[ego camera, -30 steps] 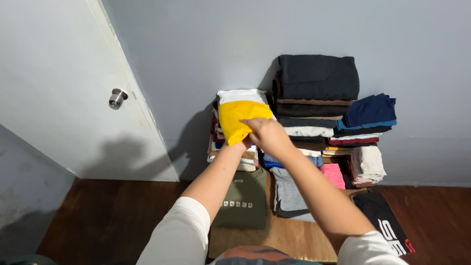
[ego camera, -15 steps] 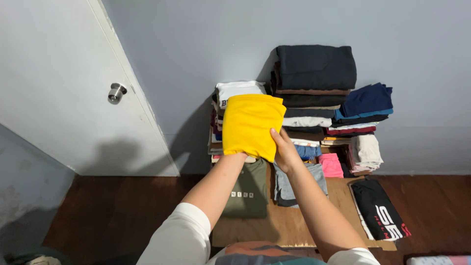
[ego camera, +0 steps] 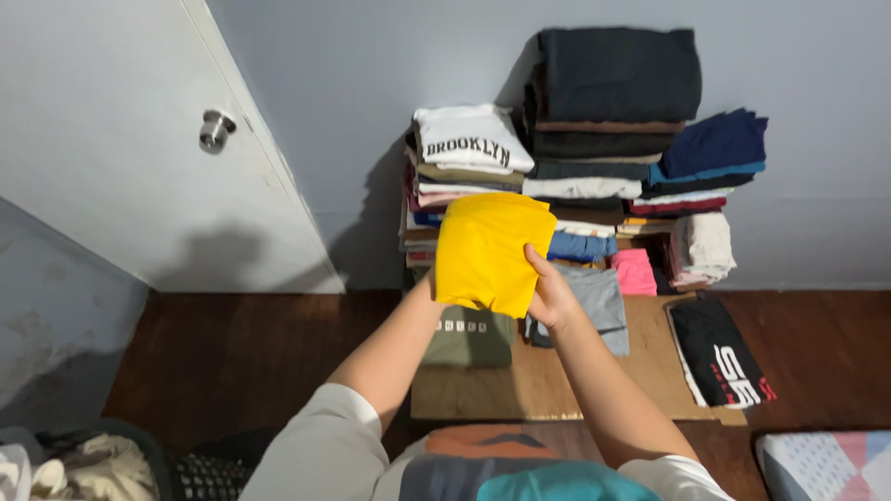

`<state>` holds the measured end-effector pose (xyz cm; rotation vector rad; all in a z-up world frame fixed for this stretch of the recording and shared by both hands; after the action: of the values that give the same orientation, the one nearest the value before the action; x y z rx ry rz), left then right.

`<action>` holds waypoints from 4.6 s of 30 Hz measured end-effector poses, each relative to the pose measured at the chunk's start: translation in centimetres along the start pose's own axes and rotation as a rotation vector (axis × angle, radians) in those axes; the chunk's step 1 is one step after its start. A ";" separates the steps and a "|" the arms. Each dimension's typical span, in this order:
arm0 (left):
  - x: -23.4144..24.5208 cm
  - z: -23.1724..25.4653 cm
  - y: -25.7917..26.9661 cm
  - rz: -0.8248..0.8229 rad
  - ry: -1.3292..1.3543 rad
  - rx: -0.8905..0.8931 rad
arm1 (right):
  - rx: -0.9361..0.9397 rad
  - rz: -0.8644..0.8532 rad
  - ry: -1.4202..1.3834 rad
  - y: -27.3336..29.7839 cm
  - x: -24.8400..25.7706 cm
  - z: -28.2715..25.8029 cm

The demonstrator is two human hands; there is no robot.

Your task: Organizing and stacking several piles of folded t-shirts on a wooden table.

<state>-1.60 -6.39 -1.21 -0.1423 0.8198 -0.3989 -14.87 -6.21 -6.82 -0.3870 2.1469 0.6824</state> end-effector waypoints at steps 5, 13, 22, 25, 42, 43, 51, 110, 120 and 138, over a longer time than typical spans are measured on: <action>-3.4 2.1 3.9 -0.117 -0.309 -0.012 | -0.075 0.048 0.041 1.2 1.5 1.6; 15.3 -8.9 15.4 0.911 0.205 0.598 | -0.232 0.151 0.120 1.1 8.0 6.8; 14.3 -9.8 20.2 0.865 0.049 0.579 | -0.390 0.268 0.372 0.8 13.5 10.7; 15.1 -10.4 19.5 0.858 -0.017 0.625 | -0.453 0.303 0.528 0.3 14.5 10.8; 24.8 -14.4 17.7 0.955 -0.572 0.568 | -0.242 0.473 0.761 -3.5 18.3 10.7; 24.7 -14.3 18.0 0.970 -0.696 0.637 | -0.216 0.452 0.767 -3.9 19.4 10.9; 22.2 -13.0 17.5 0.873 -1.115 0.688 | -0.143 0.404 0.828 -4.1 19.9 11.9; 13.5 -1.0 -10.8 0.765 0.211 0.097 | 1.033 0.094 1.892 -12.2 -16.2 -13.5; 10.7 0.2 -10.9 0.744 0.311 0.166 | 1.303 0.088 1.880 -2.5 -20.3 -9.8; -4.3 6.6 -3.3 0.547 -0.533 -0.168 | 1.027 0.481 0.853 6.0 -5.2 -6.6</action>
<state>-0.37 -7.93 7.09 -0.1642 0.3367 0.2233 -18.80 -5.07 2.64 0.5089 3.0704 -0.5213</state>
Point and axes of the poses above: each hand's wrist, its own y-axis away from the middle knuckle, its own x-axis out of the back of the hand, z = x × y, the point moved 6 cm from there along -y, towards the middle knuckle, and after that the axes turned 14 degrees about z, right-handed, at the moved point
